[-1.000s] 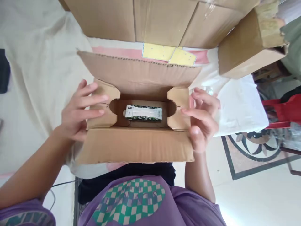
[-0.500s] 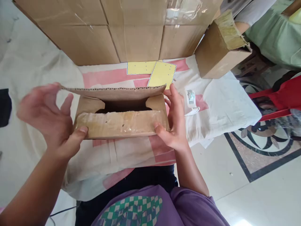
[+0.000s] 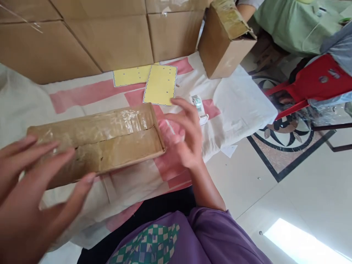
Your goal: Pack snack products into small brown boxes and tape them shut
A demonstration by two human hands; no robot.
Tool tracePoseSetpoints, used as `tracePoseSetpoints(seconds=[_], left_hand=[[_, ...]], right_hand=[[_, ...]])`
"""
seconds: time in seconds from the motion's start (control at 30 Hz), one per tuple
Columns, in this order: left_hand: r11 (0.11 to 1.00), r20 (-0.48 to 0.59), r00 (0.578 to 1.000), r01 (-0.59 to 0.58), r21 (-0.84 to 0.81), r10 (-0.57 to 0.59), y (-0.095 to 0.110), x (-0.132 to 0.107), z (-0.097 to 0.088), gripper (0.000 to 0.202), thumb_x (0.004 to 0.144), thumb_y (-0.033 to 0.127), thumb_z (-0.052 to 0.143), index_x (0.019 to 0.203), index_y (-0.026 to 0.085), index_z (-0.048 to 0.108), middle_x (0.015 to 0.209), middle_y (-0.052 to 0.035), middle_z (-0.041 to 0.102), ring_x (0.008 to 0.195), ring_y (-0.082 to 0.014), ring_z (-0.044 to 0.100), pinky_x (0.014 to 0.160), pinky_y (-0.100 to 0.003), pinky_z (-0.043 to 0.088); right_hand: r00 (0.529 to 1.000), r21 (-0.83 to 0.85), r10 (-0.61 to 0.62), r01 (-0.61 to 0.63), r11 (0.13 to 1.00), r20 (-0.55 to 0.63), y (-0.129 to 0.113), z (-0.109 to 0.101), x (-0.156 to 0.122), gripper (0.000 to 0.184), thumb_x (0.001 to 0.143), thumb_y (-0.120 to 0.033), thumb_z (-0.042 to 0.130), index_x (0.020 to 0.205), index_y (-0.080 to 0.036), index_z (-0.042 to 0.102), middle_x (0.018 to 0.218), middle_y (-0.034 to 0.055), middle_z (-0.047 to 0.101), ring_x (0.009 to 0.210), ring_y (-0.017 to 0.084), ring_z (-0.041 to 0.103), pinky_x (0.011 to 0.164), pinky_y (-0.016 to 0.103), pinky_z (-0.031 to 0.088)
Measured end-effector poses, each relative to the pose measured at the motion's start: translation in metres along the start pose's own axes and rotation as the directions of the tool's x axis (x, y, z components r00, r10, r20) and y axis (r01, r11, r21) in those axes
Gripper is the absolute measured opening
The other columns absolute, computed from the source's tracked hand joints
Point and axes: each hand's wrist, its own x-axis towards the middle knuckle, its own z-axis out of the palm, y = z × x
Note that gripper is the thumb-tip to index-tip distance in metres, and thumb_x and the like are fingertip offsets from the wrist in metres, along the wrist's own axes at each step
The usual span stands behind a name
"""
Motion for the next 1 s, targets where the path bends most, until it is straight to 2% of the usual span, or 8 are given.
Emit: tracePoseSetpoints(seconds=[0.03, 0.07, 0.13, 0.27, 0.33, 0.43, 0.77, 1.0], left_hand=[[0.976, 0.004, 0.976, -0.219, -0.020, 0.219, 0.016, -0.008, 0.010, 0.068, 0.072, 0.050, 0.077, 0.137, 0.066, 0.059, 0.142, 0.0309, 0.058, 0.130, -0.0366, 0.067, 0.118, -0.058, 0.048], [0.886, 0.036, 0.888, -0.454, -0.091, 0.458, 0.034, -0.017, 0.024, 0.072, 0.074, 0.046, 0.078, 0.143, 0.057, 0.060, 0.150, 0.0251, 0.055, 0.131, -0.0299, 0.068, 0.116, -0.047, 0.054], [0.755, 0.062, 0.760, -0.626, -0.194, 0.647, 0.074, -0.027, 0.065, 0.058, 0.081, 0.033, 0.080, 0.138, 0.035, 0.069, 0.150, 0.0056, 0.064, 0.138, -0.0212, 0.063, 0.123, -0.037, 0.048], [0.834, 0.176, 0.848, -0.417, -0.361, 0.500, 0.137, 0.001, 0.166, 0.072, 0.092, 0.034, 0.072, 0.157, 0.019, 0.046, 0.169, -0.0149, 0.039, 0.159, -0.0336, 0.034, 0.125, -0.049, 0.043], [0.943, 0.291, 0.921, -0.175, -0.282, 0.258, 0.150, 0.035, 0.207, 0.092, 0.087, 0.027, 0.077, 0.166, 0.021, 0.030, 0.176, -0.0147, 0.022, 0.165, -0.0387, 0.016, 0.130, -0.055, 0.033], [0.985, 0.382, 0.924, 0.090, -0.146, -0.027, 0.149, 0.081, 0.243, 0.114, 0.077, 0.029, 0.088, 0.169, 0.022, 0.021, 0.178, -0.0162, 0.013, 0.164, -0.0444, 0.010, 0.132, -0.062, 0.024], [0.931, 0.450, 0.881, 0.277, -0.237, -0.147, 0.141, 0.096, 0.251, 0.105, 0.080, 0.034, 0.085, 0.166, 0.026, 0.025, 0.171, -0.0127, 0.036, 0.159, -0.0343, 0.033, 0.135, -0.057, 0.020], [0.945, 0.416, 0.899, 0.245, -0.215, -0.138, 0.139, 0.098, 0.256, 0.096, 0.082, 0.042, 0.081, 0.164, 0.031, 0.032, 0.168, -0.0110, 0.042, 0.154, -0.0336, 0.039, 0.133, -0.059, 0.022]], right_hand=[[0.994, -0.037, 0.065, -0.068, 0.997, -0.084, 0.008, -0.010, 0.000, 0.040, 0.105, -0.054, 0.035, 0.116, -0.032, 0.066, 0.141, 0.0064, 0.056, 0.143, 0.031, 0.051, 0.121, 0.056, 0.041], [0.978, -0.078, 0.147, -0.160, 0.984, -0.145, 0.017, -0.021, 0.001, 0.036, 0.105, -0.051, 0.038, 0.114, -0.030, 0.067, 0.137, 0.0077, 0.058, 0.140, 0.031, 0.053, 0.119, 0.054, 0.043], [0.922, -0.157, 0.347, -0.374, 0.914, -0.174, 0.039, -0.045, 0.008, 0.029, 0.102, -0.046, 0.048, 0.106, -0.027, 0.069, 0.126, 0.0091, 0.063, 0.130, 0.029, 0.059, 0.113, 0.050, 0.046], [0.737, -0.178, 0.664, -0.642, 0.746, 0.122, 0.085, -0.081, 0.027, 0.031, 0.099, -0.049, 0.056, 0.083, -0.024, 0.066, 0.093, 0.0044, 0.065, 0.097, 0.023, 0.061, 0.095, 0.041, 0.050], [0.655, -0.142, 0.714, -0.704, 0.696, 0.249, 0.099, -0.088, 0.035, 0.037, 0.098, -0.051, 0.058, 0.075, -0.022, 0.063, 0.084, 0.0033, 0.063, 0.088, 0.021, 0.059, 0.088, 0.037, 0.050], [0.574, -0.131, 0.768, -0.770, 0.624, 0.283, 0.106, -0.091, 0.042, 0.038, 0.095, -0.052, 0.064, 0.073, -0.021, 0.066, 0.081, 0.0045, 0.063, 0.085, 0.020, 0.057, 0.082, 0.034, 0.049], [0.474, -0.169, 0.800, -0.812, 0.559, 0.368, 0.087, -0.087, 0.061, 0.030, 0.091, -0.047, 0.070, 0.078, -0.020, 0.076, 0.087, 0.0068, 0.067, 0.091, 0.021, 0.058, 0.086, 0.032, 0.048], [0.401, -0.157, 0.857, -0.871, 0.466, 0.324, 0.079, -0.072, 0.075, 0.037, 0.085, -0.025, 0.075, 0.053, -0.021, 0.056, 0.064, 0.0003, 0.050, 0.068, 0.015, 0.048, 0.075, 0.034, 0.044]])
